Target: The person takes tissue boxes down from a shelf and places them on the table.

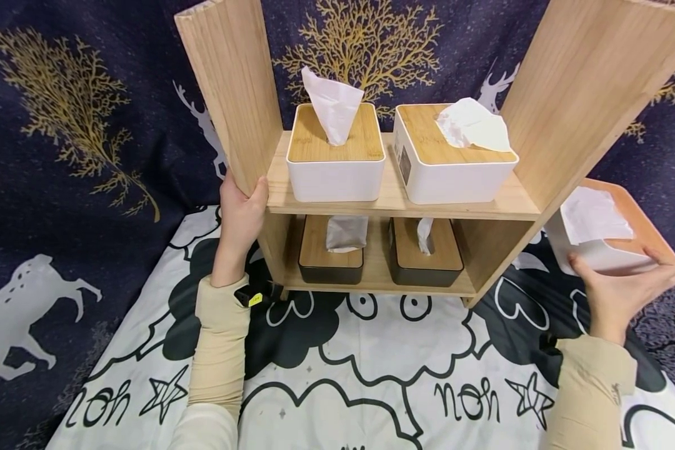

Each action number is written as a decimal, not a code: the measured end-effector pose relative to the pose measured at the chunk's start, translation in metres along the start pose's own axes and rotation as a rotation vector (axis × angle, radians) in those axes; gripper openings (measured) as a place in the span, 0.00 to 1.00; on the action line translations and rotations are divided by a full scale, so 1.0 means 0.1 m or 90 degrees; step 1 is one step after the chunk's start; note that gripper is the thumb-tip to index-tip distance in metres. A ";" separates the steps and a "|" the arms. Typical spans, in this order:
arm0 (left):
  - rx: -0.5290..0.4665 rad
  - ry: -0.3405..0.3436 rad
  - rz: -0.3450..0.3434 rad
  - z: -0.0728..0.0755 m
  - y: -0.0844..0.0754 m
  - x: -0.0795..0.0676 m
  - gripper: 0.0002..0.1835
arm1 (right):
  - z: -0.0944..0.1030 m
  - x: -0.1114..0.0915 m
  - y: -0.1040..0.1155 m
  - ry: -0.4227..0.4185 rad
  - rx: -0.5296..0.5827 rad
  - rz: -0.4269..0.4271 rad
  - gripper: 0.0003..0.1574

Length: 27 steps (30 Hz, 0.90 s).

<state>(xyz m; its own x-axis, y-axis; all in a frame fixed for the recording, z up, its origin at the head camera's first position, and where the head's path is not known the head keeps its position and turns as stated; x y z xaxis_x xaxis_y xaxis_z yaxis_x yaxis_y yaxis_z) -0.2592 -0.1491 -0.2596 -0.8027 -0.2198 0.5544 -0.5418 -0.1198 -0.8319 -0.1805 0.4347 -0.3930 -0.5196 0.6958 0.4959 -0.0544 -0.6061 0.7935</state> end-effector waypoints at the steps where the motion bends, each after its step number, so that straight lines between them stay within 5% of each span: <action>1: 0.000 0.000 0.001 0.00 0.00 0.00 0.23 | -0.01 0.00 -0.03 0.003 -0.006 -0.002 0.78; 10: 0.003 0.001 0.000 -0.01 0.00 0.00 0.24 | -0.07 0.01 -0.22 0.033 -0.016 -0.003 0.79; 18: -0.001 -0.003 -0.002 -0.01 0.00 0.00 0.23 | -0.14 0.01 -0.29 0.016 0.025 0.064 0.57; 27: 0.017 -0.007 -0.008 -0.01 -0.01 -0.01 0.23 | -0.18 -0.04 -0.43 0.067 -0.022 -0.014 0.68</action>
<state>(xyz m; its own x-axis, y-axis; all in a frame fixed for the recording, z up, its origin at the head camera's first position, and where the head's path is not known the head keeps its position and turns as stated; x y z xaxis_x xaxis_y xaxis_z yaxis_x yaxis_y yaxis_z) -0.2581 -0.1481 -0.2596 -0.7929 -0.2285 0.5649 -0.5452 -0.1481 -0.8251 -0.1913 0.4515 -0.4350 -0.6043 0.6663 0.4369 -0.0950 -0.6047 0.7908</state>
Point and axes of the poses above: each hand's wrist, its own x-axis towards the middle knuckle, its own z-axis out of the back of the hand, y = z × x, the point moved 4 cm from there along x, towards the middle knuckle
